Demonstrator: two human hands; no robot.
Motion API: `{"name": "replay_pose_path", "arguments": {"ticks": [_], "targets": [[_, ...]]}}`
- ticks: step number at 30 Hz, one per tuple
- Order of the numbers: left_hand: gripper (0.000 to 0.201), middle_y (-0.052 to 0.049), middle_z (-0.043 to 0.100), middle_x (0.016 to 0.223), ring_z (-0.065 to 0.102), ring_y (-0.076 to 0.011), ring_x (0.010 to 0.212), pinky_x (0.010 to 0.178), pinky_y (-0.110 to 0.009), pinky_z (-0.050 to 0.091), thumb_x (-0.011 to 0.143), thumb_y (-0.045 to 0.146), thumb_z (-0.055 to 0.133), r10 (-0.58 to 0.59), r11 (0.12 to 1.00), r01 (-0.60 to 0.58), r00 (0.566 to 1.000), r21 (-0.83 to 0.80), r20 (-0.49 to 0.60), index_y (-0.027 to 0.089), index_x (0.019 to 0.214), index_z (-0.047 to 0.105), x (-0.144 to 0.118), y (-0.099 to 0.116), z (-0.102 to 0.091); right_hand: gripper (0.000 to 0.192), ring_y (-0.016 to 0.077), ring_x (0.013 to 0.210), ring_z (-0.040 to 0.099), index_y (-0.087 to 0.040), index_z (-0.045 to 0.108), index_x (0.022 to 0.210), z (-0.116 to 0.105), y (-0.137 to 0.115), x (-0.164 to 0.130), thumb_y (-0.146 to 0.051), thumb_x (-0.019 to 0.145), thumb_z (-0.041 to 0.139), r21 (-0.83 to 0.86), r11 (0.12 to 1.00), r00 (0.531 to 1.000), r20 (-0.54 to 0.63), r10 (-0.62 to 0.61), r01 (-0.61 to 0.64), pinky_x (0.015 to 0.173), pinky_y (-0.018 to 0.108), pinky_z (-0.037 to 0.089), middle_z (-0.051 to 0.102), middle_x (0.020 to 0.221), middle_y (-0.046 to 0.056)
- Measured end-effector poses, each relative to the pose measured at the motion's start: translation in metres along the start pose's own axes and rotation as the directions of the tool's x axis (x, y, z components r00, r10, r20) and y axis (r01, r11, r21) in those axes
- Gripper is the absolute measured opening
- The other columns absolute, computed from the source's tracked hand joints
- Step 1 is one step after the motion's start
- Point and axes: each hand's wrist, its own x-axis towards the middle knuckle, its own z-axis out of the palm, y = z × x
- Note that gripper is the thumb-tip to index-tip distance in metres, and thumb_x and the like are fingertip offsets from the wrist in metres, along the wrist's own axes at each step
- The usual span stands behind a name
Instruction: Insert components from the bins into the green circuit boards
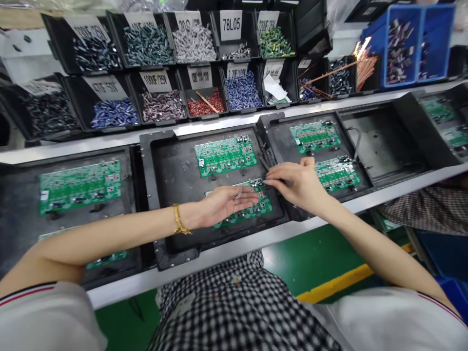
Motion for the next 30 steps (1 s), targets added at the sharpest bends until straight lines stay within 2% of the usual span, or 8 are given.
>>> {"name": "replay_pose_path", "arguments": {"ticks": [4,7,9,11,16,20,26,30], "targets": [[0.024,-0.018,0.066,0.102,0.066,-0.0187,0.088,0.090,-0.033,0.048,0.095,0.015,0.041,0.004,0.995,-0.005,1.000,0.097,0.009,0.005,0.089,0.062,-0.003,-0.007,-0.007,0.021,0.0195,0.091,0.061,-0.017,0.065,0.072,0.011,0.019,0.002,-0.022,0.087,0.051,-0.045,0.998,0.989,0.139,-0.048,0.054,0.073,0.034,0.017,0.071,0.093,0.003],[0.021,-0.013,0.068,0.089,0.065,-0.0130,0.071,0.070,-0.024,0.051,0.092,0.020,0.051,0.017,0.985,-0.015,1.000,0.172,-0.008,0.006,0.085,0.064,-0.003,-0.008,-0.007,0.023,0.0206,0.093,0.058,-0.016,0.063,0.068,0.015,0.020,0.006,-0.021,0.087,0.050,-0.060,0.996,0.983,0.174,-0.053,0.065,0.072,0.034,0.016,0.069,0.089,0.004],[0.017,-0.004,0.062,0.070,0.053,-0.0049,0.052,0.051,-0.015,0.041,0.087,0.021,0.059,0.051,0.977,-0.039,0.997,0.211,-0.050,0.007,0.082,0.066,-0.002,-0.007,-0.007,0.023,0.0199,0.093,0.057,-0.015,0.062,0.068,0.016,0.020,0.008,-0.020,0.087,0.050,-0.065,0.995,0.981,0.185,-0.056,0.069,0.071,0.034,0.016,0.068,0.087,0.004],[0.016,0.002,0.051,0.059,0.040,-0.0009,0.045,0.043,-0.012,0.029,0.083,0.022,0.066,0.080,0.976,-0.061,0.993,0.210,-0.084,0.006,0.080,0.067,-0.002,-0.005,-0.006,0.022,0.0193,0.093,0.056,-0.015,0.062,0.069,0.016,0.019,0.009,-0.020,0.086,0.050,-0.063,0.996,0.980,0.190,-0.057,0.070,0.071,0.034,0.016,0.067,0.086,0.003],[0.012,-0.005,0.063,0.079,0.048,-0.0021,0.053,0.054,-0.015,0.039,0.086,0.008,0.057,0.051,0.981,-0.026,0.991,0.191,-0.124,0.006,0.089,0.068,-0.002,-0.002,-0.005,0.022,0.0205,0.094,0.055,-0.015,0.061,0.070,0.015,0.022,0.008,-0.021,0.088,0.047,-0.065,0.995,0.975,0.212,-0.061,0.077,0.071,0.034,0.015,0.067,0.088,0.005],[0.016,-0.011,0.069,0.087,0.055,-0.0053,0.055,0.057,-0.018,0.045,0.091,0.010,0.050,0.053,0.974,-0.024,0.991,0.225,-0.122,0.007,0.091,0.065,-0.001,-0.003,-0.006,0.020,0.0211,0.096,0.055,-0.015,0.060,0.071,0.014,0.020,0.008,-0.019,0.087,0.048,-0.086,0.991,0.972,0.223,-0.079,0.101,0.071,0.034,0.015,0.067,0.087,0.005],[0.020,-0.013,0.070,0.085,0.056,-0.0080,0.047,0.049,-0.019,0.045,0.094,0.014,0.044,0.024,0.972,0.017,0.985,0.234,-0.169,0.007,0.085,0.060,0.001,-0.002,-0.007,0.017,0.0199,0.097,0.056,-0.015,0.058,0.074,0.014,0.016,0.006,-0.019,0.088,0.050,-0.215,0.961,0.970,0.207,-0.127,0.172,0.069,0.034,0.015,0.068,0.089,0.004],[0.020,-0.014,0.069,0.092,0.053,-0.0052,0.049,0.046,-0.015,0.042,0.094,0.012,0.043,-0.022,0.995,0.038,0.987,0.095,-0.162,0.007,0.086,0.060,0.002,-0.002,-0.008,0.020,0.0210,0.099,0.058,-0.014,0.056,0.072,0.015,0.011,0.003,-0.020,0.090,0.049,-0.240,0.949,0.973,0.156,-0.168,0.202,0.069,0.034,0.015,0.069,0.088,0.005]]}}
